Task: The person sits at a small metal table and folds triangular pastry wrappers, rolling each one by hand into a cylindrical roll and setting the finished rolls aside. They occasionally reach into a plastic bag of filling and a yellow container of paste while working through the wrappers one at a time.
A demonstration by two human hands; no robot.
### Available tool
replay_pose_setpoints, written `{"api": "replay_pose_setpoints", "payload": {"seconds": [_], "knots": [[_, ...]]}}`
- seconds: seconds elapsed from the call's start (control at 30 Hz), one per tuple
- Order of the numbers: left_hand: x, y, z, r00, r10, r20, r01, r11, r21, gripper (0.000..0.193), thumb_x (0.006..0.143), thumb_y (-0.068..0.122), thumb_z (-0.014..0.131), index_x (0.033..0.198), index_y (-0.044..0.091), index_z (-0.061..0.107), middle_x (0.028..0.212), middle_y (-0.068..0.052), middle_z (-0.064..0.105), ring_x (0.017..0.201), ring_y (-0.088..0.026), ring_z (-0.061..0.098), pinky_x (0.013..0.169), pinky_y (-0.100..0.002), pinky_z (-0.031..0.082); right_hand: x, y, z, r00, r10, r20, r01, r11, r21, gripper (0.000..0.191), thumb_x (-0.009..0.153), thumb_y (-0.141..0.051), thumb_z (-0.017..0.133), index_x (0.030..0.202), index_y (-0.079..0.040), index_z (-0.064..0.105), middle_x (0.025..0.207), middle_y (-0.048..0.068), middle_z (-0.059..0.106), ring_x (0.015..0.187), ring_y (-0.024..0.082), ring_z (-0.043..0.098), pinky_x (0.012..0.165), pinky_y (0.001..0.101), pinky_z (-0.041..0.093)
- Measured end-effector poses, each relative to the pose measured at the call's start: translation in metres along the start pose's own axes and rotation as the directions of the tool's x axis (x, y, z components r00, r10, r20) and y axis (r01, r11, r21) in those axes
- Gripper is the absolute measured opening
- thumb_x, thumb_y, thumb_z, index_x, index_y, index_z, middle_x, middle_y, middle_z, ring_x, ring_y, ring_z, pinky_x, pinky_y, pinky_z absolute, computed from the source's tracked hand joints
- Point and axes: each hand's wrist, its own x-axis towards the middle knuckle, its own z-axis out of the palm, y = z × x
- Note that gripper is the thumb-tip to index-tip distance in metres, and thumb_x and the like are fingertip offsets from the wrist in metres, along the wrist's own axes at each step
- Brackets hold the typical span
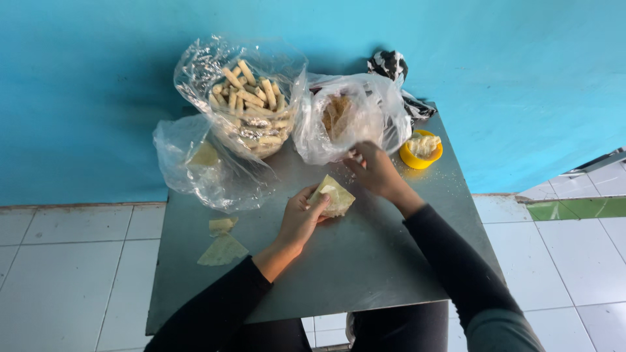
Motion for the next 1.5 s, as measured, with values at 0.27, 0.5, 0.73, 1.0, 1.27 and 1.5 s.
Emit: {"api": "replay_pose_setpoints", "payload": {"seconds": [0.27, 0.5, 0.73, 1.0, 1.27, 1.5], "knots": [[0.002, 0.000, -0.001, 1.000, -0.015, -0.014, 0.015, 1.000, 0.002, 0.047, 0.097, 0.024, 0.064, 0.137, 0.000, 0.056, 0.119, -0.011, 0.070, 0.102, -0.020, 0.073, 0.087, -0.034, 0.062, 0.101, 0.030, 0.010, 0.997, -0.049, -0.061, 0.037, 0.983, -0.179, 0.022, 0.077, -0.004, 0.073, 0.091, 0.004, 0.058, 0.091, 0.016, 0.061, 0.080, 0.030, 0.062, 0.072, 0.0390, 0.051], [0.003, -0.005, -0.004, 1.000, 0.022, -0.009, -0.023, 0.999, -0.026, 0.049, 0.098, 0.030, 0.065, 0.137, 0.000, 0.058, 0.115, -0.008, 0.072, 0.099, -0.014, 0.071, 0.086, -0.029, 0.059, 0.029, -0.014, -0.015, 0.993, 0.112, 0.048, -0.116, 0.990, 0.080, 0.021, 0.095, -0.023, 0.075, 0.100, -0.004, 0.068, 0.089, 0.006, 0.070, 0.080, 0.012, 0.062, 0.074, 0.0294, 0.052], [0.000, -0.007, -0.001, 0.995, 0.092, 0.026, -0.091, 0.995, -0.046, 0.048, 0.099, 0.033, 0.066, 0.132, -0.002, 0.063, 0.108, -0.007, 0.073, 0.091, -0.010, 0.070, 0.078, -0.026, 0.058, -0.063, -0.076, -0.005, 1.000, 0.010, 0.020, -0.012, 0.995, 0.098, 0.032, 0.078, -0.020, 0.085, 0.102, -0.004, 0.071, 0.097, 0.002, 0.066, 0.083, 0.011, 0.060, 0.071, 0.0268, 0.047], [-0.002, 0.002, -0.002, 0.999, 0.038, -0.011, -0.036, 0.988, 0.153, 0.048, 0.097, 0.032, 0.067, 0.131, -0.001, 0.064, 0.105, -0.008, 0.074, 0.089, -0.010, 0.071, 0.074, -0.025, 0.059, -0.063, -0.007, -0.003, 0.875, 0.463, 0.143, -0.349, 0.396, 0.849, 0.016, 0.099, -0.010, 0.066, 0.112, -0.001, 0.070, 0.097, 0.003, 0.070, 0.080, 0.009, 0.062, 0.071, 0.0235, 0.047], [-0.002, 0.007, -0.007, 0.994, 0.042, -0.097, -0.042, 0.999, -0.002, 0.048, 0.096, 0.031, 0.066, 0.132, 0.000, 0.064, 0.109, -0.006, 0.074, 0.092, -0.010, 0.072, 0.080, -0.026, 0.058, -0.069, -0.018, -0.018, 0.983, 0.105, -0.149, -0.126, 0.983, -0.136, 0.012, 0.088, -0.011, 0.073, 0.099, -0.006, 0.077, 0.090, 0.007, 0.072, 0.080, 0.023, 0.067, 0.072, 0.0346, 0.054], [-0.007, 0.012, -0.007, 0.992, 0.024, -0.128, -0.018, 0.999, 0.043, 0.048, 0.096, 0.031, 0.067, 0.133, 0.001, 0.064, 0.109, -0.006, 0.074, 0.092, -0.009, 0.071, 0.078, -0.025, 0.057, -0.070, -0.057, -0.023, 0.999, 0.006, 0.042, 0.005, 0.963, -0.271, 0.011, 0.081, -0.011, 0.076, 0.092, -0.007, 0.077, 0.090, 0.009, 0.072, 0.087, 0.031, 0.068, 0.076, 0.0407, 0.055]]}}
